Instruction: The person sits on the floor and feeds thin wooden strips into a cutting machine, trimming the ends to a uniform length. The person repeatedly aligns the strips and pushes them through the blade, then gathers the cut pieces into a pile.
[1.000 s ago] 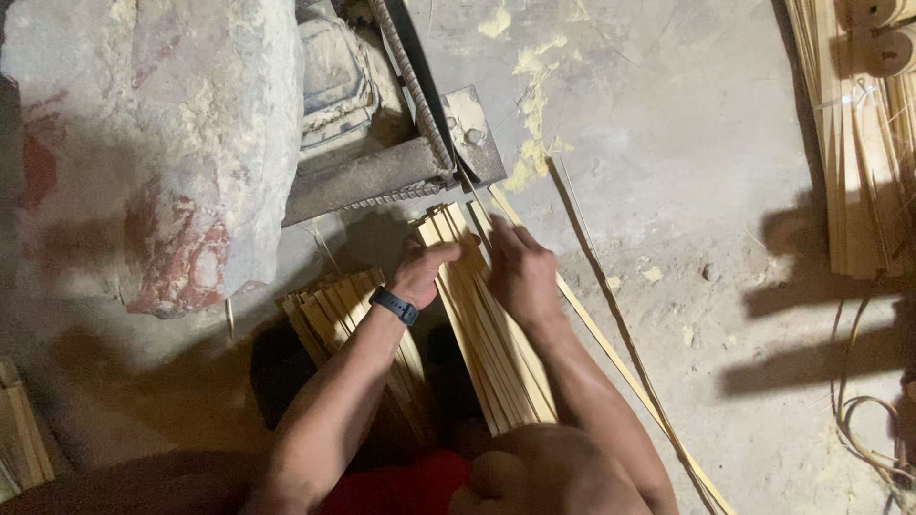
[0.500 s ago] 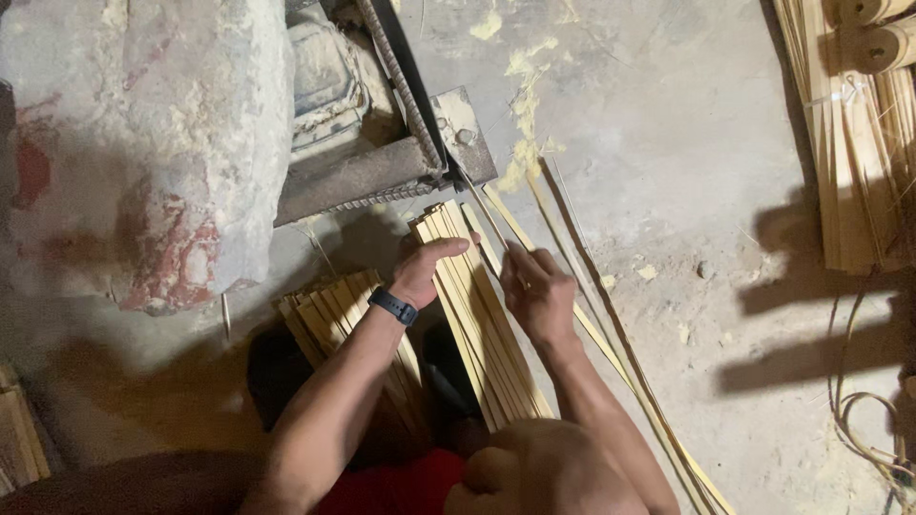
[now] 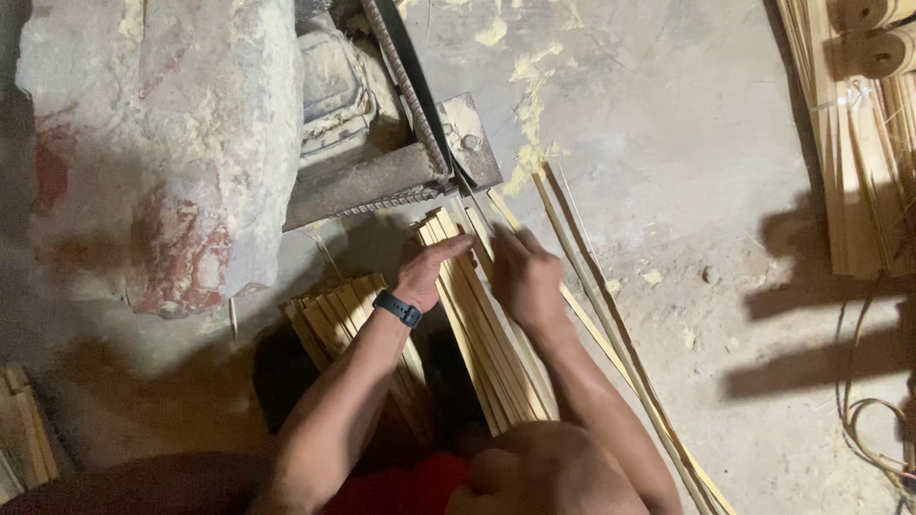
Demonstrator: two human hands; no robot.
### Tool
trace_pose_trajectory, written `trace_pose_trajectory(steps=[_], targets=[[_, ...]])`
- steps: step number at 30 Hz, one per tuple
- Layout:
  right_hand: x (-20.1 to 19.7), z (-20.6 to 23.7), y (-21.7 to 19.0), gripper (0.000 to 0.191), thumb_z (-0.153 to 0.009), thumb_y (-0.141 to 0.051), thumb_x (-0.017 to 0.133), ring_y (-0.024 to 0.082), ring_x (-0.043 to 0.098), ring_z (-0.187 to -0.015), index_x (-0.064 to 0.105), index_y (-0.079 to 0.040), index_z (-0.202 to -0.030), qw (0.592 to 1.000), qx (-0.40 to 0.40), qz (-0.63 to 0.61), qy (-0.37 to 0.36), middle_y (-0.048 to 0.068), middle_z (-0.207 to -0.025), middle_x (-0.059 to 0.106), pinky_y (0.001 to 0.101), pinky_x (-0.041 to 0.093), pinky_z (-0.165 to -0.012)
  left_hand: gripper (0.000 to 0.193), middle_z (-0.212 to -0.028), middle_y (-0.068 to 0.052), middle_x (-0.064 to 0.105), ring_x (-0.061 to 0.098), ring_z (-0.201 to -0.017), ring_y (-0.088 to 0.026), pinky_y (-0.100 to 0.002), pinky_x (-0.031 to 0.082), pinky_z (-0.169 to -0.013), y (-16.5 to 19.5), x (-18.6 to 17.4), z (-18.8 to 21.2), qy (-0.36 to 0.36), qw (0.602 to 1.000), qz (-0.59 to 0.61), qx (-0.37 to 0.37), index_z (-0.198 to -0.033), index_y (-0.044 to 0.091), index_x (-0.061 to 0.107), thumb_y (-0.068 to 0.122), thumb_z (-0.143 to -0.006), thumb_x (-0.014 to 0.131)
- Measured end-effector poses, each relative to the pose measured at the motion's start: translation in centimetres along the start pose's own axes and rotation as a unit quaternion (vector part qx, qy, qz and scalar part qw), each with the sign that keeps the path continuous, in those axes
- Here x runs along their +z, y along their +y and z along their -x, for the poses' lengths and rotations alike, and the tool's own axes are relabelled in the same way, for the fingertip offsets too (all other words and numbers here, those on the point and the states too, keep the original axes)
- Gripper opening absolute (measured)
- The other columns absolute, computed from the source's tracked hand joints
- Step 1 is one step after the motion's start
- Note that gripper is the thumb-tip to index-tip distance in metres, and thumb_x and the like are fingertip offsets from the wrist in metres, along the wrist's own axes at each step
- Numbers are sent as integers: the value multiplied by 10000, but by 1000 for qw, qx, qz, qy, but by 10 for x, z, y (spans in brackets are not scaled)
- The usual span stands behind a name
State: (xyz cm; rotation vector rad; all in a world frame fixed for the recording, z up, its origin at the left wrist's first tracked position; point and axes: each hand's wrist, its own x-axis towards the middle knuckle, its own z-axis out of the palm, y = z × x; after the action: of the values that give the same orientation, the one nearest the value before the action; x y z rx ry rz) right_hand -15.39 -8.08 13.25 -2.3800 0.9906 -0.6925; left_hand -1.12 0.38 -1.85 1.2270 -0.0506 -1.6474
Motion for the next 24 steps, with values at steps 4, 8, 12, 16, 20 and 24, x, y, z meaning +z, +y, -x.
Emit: trace_pose_trajectory(steps=[4,8,12,16,20,24], targets=[[-29,38,6,268,-892,-109,707,262,703,-716,704,-1,-1137,988,-84,124,39,146,-884,701,381,590,-617,651,-1496,-171,566,388,-1487,-321,-465,190,-1256,13,15,7,-36,999,19,18,-1298,65,666,419,-777,828],[-15,47,10,241,-907,-25,678,180,647,-515,749,21,-1133,994,70,-19,-81,111,-775,707,319,536,-456,637,-1506,-148,554,344,-1491,-261,-440,131,-1221,14,17,4,-27,999,-20,11,-1266,49,689,430,-768,802],[7,24,12,197,-935,-14,692,208,647,-494,767,-5,-1117,998,56,10,-21,120,-749,695,356,507,-411,450,-1290,-142,673,535,-1279,-248,-431,316,-1146,2,2,-2,-48,997,54,22,-1147,17,745,262,-771,782],[21,-5,2,307,-866,-81,760,246,657,-550,727,26,-1152,1000,18,-1,-5,133,-790,670,375,551,-470,197,-1010,-181,744,691,-1017,-278,-468,514,-1055,-12,-15,-4,37,995,14,95,-958,-72,748,76,-827,751],[27,-18,-8,399,-797,-120,810,293,669,-635,720,9,-1164,999,-1,-5,34,128,-830,663,421,567,-550,153,-1062,-200,733,699,-1066,-314,-478,503,-1092,-15,-17,-4,43,990,18,130,-932,-110,702,18,-848,706],[4,-11,-5,313,-859,-64,757,251,668,-627,743,-11,-1168,1000,-14,21,6,105,-837,682,402,553,-527,384,-1238,-90,735,573,-1227,-160,-398,309,-1108,-4,-7,-4,18,1000,15,16,-1194,3,747,192,-861,723]])
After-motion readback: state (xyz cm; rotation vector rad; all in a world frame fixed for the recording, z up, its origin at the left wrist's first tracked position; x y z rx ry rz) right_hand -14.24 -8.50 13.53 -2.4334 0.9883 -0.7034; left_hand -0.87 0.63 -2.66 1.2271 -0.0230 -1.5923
